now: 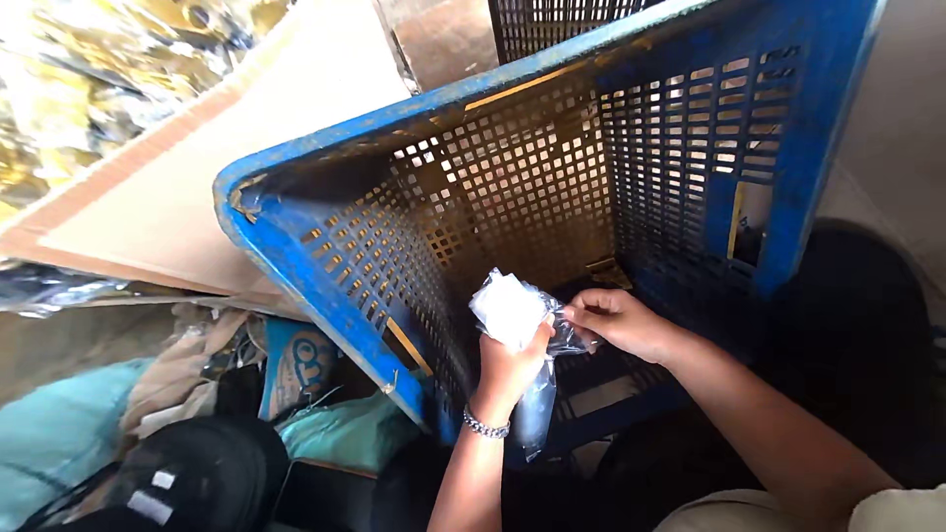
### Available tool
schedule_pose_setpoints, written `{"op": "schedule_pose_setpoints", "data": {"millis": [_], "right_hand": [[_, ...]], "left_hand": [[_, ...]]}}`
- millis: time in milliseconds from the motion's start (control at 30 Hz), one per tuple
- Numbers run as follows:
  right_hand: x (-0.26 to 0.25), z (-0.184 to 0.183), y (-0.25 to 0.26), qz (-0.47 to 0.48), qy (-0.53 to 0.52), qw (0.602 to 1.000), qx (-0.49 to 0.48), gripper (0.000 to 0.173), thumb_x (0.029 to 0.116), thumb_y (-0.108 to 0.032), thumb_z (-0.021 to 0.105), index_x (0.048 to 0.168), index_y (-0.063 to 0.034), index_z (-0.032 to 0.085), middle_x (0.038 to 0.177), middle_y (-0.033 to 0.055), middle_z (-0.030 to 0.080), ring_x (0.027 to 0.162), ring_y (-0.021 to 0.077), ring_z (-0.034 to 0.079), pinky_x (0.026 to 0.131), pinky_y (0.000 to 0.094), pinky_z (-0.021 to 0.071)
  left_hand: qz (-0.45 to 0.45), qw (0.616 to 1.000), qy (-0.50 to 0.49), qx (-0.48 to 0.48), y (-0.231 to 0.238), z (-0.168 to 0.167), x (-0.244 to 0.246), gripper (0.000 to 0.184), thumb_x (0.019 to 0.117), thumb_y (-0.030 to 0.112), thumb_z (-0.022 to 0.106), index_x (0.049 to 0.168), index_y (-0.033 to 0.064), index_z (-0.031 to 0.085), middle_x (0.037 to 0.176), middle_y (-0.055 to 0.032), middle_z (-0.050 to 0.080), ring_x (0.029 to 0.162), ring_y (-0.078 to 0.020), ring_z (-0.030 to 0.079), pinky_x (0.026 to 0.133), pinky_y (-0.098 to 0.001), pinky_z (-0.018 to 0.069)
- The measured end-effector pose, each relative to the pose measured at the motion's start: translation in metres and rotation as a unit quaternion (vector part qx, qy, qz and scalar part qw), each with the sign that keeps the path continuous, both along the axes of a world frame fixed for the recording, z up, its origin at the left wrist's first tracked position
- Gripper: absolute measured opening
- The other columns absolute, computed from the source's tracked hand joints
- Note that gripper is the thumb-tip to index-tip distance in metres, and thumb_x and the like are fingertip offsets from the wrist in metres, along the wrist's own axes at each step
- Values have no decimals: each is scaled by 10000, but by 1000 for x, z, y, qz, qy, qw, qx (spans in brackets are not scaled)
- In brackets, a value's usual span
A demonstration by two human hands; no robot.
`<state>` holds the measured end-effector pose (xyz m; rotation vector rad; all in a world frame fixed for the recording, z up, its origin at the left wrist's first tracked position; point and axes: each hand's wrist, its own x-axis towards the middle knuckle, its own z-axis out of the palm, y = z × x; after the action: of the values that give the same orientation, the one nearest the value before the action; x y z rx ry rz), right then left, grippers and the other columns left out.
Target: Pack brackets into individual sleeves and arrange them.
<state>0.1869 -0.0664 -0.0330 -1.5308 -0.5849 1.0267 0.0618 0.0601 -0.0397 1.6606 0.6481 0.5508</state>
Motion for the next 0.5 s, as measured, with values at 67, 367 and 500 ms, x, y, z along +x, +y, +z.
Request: {"op": "schedule_pose_setpoints", "data": {"millis": [67, 367, 500], "right_hand": [[-2, -3, 4, -21, 8, 1000, -8, 258, 1077, -182, 521, 845, -75, 558, 651, -77, 505, 503, -9, 487, 521, 156, 467], [-7, -8, -7, -62, 93, 993, 44, 337, 818, -57, 808, 733, -154, 497, 548, -75, 560, 403, 14, 489, 415, 176, 444], [-9, -2, -5, 134, -12, 990, 44, 259, 715, -95, 878, 758, -69, 624, 664, -79, 598, 510, -46, 508, 463, 133, 414]], "left_hand": [[-16, 1000, 8, 7, -5, 0, 0, 429, 814, 12, 780, 1149, -155, 569, 948, -75, 705, 847, -20, 690, 819, -199, 586], [120, 992, 41, 18, 31, 6, -7, 530, 801, 116, 829, 1215, -66, 553, 948, -43, 663, 810, -54, 657, 775, -245, 576], [-95, 966, 34, -239, -8, 11, -9, 375, 635, -74, 834, 928, 45, 632, 742, 38, 683, 672, -50, 661, 665, -238, 586]]}}
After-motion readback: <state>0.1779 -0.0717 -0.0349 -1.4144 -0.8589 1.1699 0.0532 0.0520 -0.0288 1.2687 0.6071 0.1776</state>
